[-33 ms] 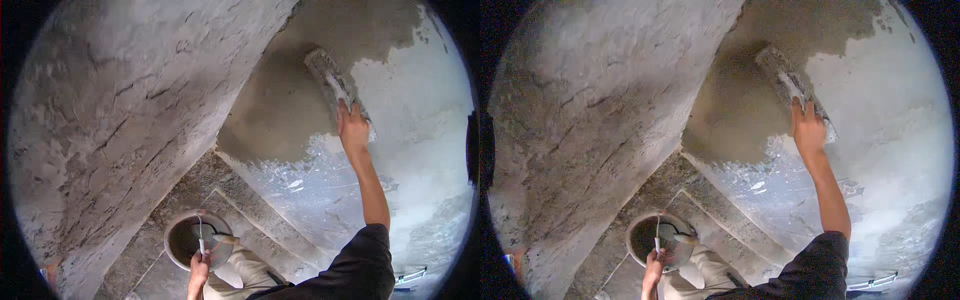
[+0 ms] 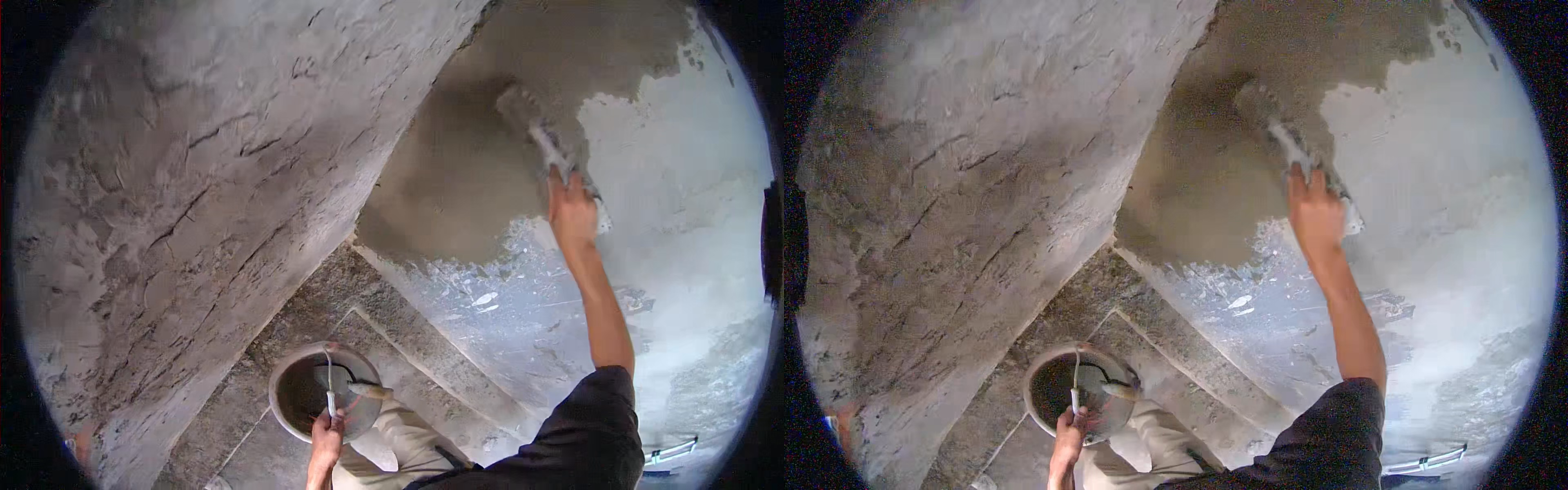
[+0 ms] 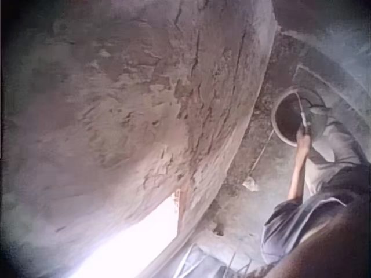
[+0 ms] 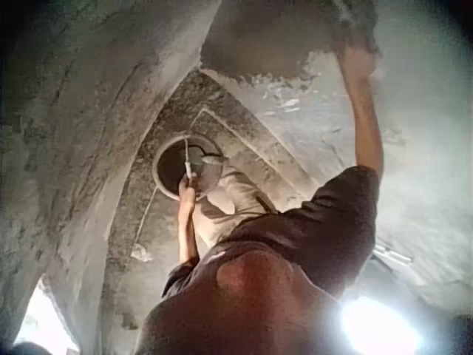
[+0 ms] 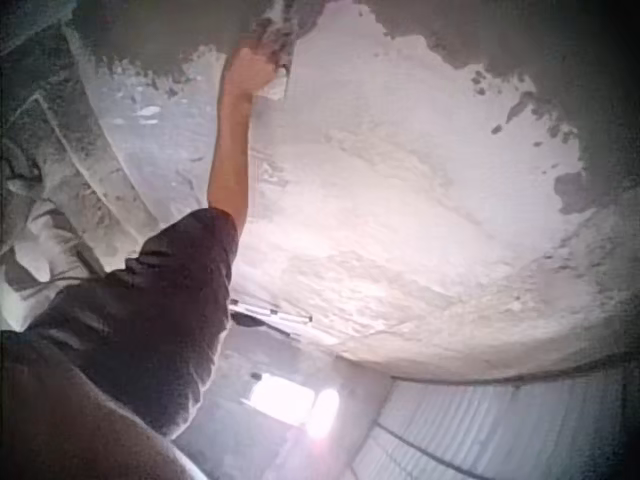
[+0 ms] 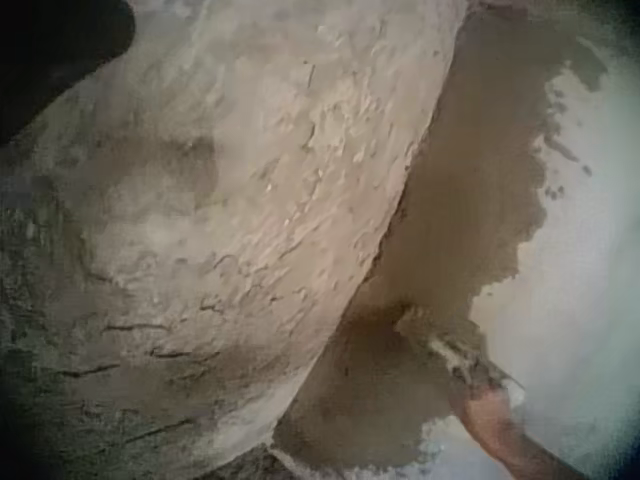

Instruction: The person scoops plaster from a bucket onto a float using a trowel, then applies and spreads the plaster onto the wall using the float while holding the bucket.

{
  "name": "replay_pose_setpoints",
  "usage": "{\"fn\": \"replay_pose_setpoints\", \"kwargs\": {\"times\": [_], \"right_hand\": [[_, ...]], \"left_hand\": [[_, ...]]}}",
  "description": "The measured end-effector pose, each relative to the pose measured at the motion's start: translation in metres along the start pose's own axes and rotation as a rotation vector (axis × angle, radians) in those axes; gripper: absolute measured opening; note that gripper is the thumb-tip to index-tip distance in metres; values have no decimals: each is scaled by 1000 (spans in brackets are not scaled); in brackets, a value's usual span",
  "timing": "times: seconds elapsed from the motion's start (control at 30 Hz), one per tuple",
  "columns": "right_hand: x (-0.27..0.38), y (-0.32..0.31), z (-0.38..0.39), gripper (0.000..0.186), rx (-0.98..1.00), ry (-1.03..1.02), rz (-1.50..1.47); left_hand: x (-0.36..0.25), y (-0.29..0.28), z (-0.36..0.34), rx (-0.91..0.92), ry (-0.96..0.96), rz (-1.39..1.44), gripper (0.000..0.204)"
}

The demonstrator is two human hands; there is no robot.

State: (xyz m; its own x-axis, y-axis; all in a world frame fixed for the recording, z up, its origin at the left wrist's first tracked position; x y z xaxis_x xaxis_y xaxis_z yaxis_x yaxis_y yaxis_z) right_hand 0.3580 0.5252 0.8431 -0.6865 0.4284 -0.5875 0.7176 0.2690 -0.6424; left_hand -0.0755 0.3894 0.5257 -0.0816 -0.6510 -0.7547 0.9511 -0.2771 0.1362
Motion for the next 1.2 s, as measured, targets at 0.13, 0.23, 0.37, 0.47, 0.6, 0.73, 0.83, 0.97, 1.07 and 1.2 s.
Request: {"fn": "replay_pose_setpoints", "kwargs": {"times": [0.13,0.23,0.37,0.47,0.6,0.73,0.83,0.97,1.07,1.2], "right_hand": [[75,90,59,36,36,-112,99],[158,163,126,26,366,-362,-69],[182,169,155,20,603,-321,-255],[136,109,100,30,271,-141,-216],[86,50,20,37,-118,47,-103],[122,89,9,41,-136,-22,94],[187,167,50,38,50,-117,23],[275,256,121,37,314,-375,67],[270,270,144,35,711,-372,-24],[184,144,81,36,-7,-153,7]], "left_hand": [[28,-11,-9,76,-33,-143,25],[61,-23,-17,76,-118,-331,26],[62,-35,-23,14,143,-279,31],[83,-47,-10,-8,-140,-176,33],[69,-55,-6,-7,-93,-221,33],[80,-57,-7,-16,-76,-186,33],[95,-62,-16,-56,2,-126,29],[116,-67,-21,-42,-29,-202,26],[118,-67,-20,-15,-76,-160,29],[112,-61,-18,43,-182,-120,33]]}}
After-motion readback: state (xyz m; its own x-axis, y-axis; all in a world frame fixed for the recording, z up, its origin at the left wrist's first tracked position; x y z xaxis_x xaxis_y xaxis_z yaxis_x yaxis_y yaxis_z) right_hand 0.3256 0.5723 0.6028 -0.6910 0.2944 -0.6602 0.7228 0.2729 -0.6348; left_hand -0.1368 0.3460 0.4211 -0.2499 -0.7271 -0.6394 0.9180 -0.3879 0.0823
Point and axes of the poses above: each hand's wrist, its own z-axis away from the middle knuckle, its own y-axis out of the palm, x = y × z, the point moved 8 cm from there along -z, towards the middle knuckle, and after that the axes turned 7 degrees about y, right-handed, at the moved point
